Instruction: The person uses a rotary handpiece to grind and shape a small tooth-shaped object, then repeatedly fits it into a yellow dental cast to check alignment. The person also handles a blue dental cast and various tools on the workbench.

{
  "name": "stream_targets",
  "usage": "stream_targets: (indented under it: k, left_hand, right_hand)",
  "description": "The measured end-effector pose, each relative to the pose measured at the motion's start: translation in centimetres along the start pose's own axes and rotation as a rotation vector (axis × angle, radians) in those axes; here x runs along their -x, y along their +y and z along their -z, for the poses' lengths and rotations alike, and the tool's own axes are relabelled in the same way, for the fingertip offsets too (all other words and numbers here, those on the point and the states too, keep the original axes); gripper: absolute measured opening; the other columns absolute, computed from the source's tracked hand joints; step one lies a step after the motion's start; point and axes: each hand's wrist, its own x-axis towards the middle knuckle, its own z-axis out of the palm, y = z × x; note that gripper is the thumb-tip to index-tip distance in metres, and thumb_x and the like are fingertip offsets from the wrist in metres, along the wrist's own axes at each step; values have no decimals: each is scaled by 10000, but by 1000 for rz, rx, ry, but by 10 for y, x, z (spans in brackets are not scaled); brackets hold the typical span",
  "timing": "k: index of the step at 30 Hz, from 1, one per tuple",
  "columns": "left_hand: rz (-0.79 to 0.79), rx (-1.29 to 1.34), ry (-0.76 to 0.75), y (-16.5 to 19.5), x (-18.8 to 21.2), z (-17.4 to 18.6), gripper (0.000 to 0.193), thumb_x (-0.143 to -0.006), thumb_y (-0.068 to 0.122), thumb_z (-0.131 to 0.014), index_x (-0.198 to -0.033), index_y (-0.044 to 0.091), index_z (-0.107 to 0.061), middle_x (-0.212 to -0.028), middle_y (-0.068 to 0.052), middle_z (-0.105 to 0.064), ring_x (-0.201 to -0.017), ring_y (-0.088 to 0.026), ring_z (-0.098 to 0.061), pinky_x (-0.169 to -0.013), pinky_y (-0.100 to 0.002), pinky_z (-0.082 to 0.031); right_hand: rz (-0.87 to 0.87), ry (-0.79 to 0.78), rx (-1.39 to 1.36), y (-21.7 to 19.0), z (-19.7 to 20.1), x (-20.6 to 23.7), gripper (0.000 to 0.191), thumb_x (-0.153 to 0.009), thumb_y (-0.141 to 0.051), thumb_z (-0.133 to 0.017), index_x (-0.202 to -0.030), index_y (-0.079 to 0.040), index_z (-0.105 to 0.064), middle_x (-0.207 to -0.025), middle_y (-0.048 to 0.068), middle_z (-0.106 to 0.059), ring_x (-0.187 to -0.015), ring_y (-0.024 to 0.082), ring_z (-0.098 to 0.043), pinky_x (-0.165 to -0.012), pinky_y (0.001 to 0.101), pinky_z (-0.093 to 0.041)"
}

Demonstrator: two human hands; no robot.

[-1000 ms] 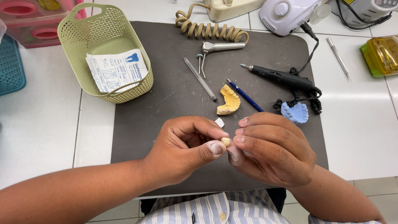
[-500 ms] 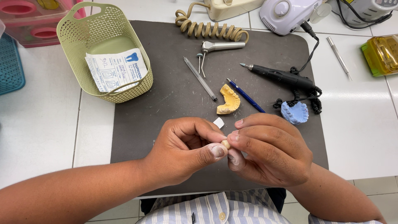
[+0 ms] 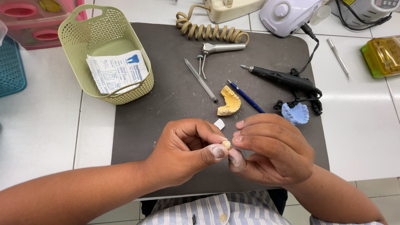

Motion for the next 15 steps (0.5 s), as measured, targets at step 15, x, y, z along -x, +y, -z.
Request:
stream_targets:
  k: [15]
  left_hand:
    - [-9, -142, 20, 4, 1, 0, 125, -1006, 64, -703, -1104, -11, -680, -1076, -134, -747, -979, -123, -717, -831, -254, -617]
  right_hand:
    - [-36, 36, -49, 2, -4, 0, 174, -874, -124, -788, -981, -23, -695, -874, 80, -717, -858, 207, -742, -763, 328, -632]
